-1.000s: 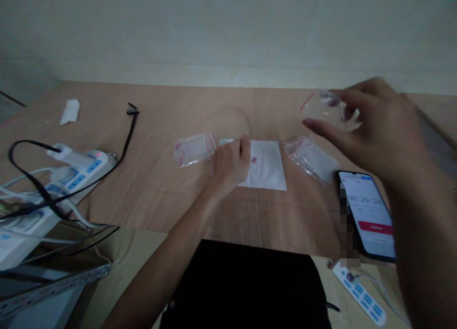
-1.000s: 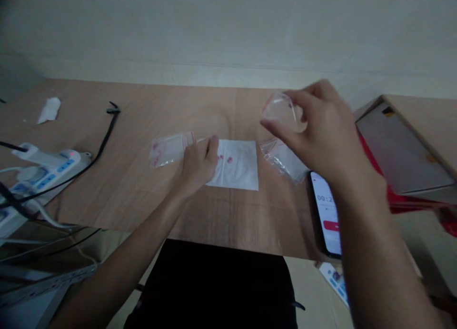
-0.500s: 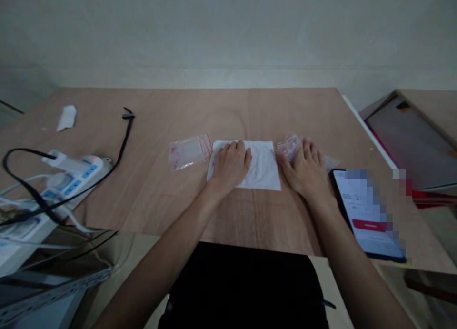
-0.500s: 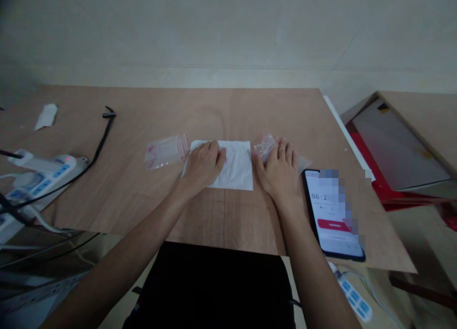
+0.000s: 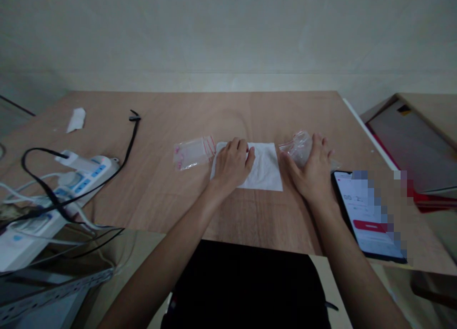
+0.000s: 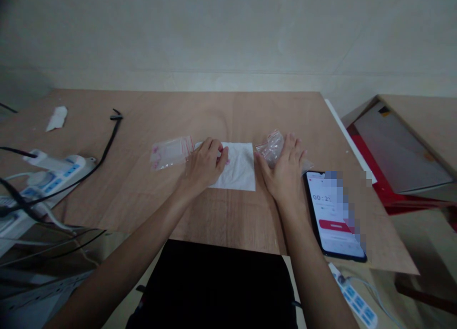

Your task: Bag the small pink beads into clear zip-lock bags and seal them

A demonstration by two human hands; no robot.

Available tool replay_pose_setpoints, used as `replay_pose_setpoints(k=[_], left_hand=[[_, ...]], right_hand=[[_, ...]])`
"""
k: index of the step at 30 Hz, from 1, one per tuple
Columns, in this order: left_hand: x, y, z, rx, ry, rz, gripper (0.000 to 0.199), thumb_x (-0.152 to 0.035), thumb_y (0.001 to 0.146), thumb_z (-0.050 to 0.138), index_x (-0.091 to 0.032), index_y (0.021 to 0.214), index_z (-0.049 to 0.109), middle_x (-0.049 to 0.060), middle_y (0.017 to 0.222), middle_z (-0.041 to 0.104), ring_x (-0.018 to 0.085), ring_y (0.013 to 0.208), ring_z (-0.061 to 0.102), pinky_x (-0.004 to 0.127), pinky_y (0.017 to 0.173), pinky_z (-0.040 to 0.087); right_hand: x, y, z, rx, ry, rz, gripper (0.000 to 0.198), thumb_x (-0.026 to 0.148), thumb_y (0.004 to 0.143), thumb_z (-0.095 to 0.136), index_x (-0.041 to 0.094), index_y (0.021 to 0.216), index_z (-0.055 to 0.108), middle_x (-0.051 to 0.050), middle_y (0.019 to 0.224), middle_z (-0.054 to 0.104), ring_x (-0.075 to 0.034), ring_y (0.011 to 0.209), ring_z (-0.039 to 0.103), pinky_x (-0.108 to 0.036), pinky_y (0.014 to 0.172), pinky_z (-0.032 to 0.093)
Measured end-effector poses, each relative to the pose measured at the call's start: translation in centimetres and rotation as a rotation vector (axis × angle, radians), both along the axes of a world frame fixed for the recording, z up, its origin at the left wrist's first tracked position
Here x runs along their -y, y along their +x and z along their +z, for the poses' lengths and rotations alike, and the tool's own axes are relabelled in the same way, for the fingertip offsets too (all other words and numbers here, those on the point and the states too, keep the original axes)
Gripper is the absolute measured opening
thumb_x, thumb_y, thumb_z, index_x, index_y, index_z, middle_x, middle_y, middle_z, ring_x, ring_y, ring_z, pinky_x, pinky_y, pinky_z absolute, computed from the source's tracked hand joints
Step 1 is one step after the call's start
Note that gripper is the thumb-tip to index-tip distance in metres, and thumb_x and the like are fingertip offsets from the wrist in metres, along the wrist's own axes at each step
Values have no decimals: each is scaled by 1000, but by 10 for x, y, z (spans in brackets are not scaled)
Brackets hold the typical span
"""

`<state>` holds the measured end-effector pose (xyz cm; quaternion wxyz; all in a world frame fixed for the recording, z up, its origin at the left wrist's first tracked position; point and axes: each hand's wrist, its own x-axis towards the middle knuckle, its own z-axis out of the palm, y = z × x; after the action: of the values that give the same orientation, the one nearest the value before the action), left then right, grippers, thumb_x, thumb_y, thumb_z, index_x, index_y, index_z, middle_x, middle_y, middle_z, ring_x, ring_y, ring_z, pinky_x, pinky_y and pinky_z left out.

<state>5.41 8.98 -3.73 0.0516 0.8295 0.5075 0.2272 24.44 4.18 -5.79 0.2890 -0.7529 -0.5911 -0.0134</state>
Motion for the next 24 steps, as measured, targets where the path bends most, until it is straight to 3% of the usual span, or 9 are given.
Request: replay_pose_setpoints(k=[4, 7, 11, 14, 16, 18, 21, 24], left_hand=[[-1, -19, -1, 191, 88, -5, 20, -28, 97, 42, -17, 89, 58, 9, 95, 65, 20, 91, 61, 32, 83, 47], [-4, -52, -5, 336, 178, 87, 14, -27, 93, 49, -20, 84, 56, 5, 85, 64, 18, 82, 60, 32, 78, 48], [-7, -98, -10, 285, 130, 182, 14, -33, 85, 63, -21, 92, 59, 6, 94, 66, 22, 90, 61, 37, 82, 49], [1, -115, -12, 237, 94, 163, 22, -36, 85, 62, -20, 101, 60, 8, 104, 66, 25, 101, 60, 40, 89, 48], [11, -119, -14, 224, 120, 159, 23, -35, 89, 57, -19, 105, 60, 9, 106, 65, 25, 104, 59, 41, 91, 48], [20, -120, -17, 204, 143, 169, 24, -35, 91, 53, -18, 106, 60, 10, 106, 65, 26, 105, 59, 42, 93, 47], [29, -122, -22, 173, 143, 203, 25, -35, 91, 53, -17, 107, 60, 12, 107, 65, 27, 106, 58, 43, 94, 46], [30, -122, -26, 144, 129, 222, 26, -35, 92, 53, -16, 107, 60, 13, 108, 65, 28, 106, 58, 44, 94, 46]], right_hand=[[3, 2, -3, -38, 121, 5, 92, 65, 88, 44, -3, 147, 24, -31, 154, 29, -39, 147, 20, -60, 117, 17], [3, 3, -3, -43, 299, 22, 81, 56, 92, 45, 0, 147, 25, -30, 152, 32, -38, 147, 22, -61, 115, 21], [5, -2, 5, -4, 535, 59, 56, 38, 96, 47, 4, 139, 39, -29, 144, 42, -39, 143, 31, -64, 111, 27], [18, -21, 17, 30, 626, 81, 42, 30, 93, 53, 10, 131, 51, -24, 132, 53, -37, 129, 48, -60, 104, 39], [35, -42, 22, 6, 528, 177, 34, 27, 93, 55, 18, 126, 56, -17, 117, 60, -30, 112, 59, -51, 93, 50], [51, -67, 23, -21, 366, 420, 25, 27, 92, 59, 22, 116, 61, -10, 100, 63, -23, 90, 64, -39, 76, 56], [63, -102, 15, -49, 106, 689, 24, 26, 93, 58, 17, 115, 64, -9, 96, 65, -20, 85, 61, -34, 71, 56], [57, -126, 5, 18, 23, 764, 19, 22, 92, 60, 14, 106, 69, -9, 96, 68, -23, 89, 60, -37, 77, 55]])
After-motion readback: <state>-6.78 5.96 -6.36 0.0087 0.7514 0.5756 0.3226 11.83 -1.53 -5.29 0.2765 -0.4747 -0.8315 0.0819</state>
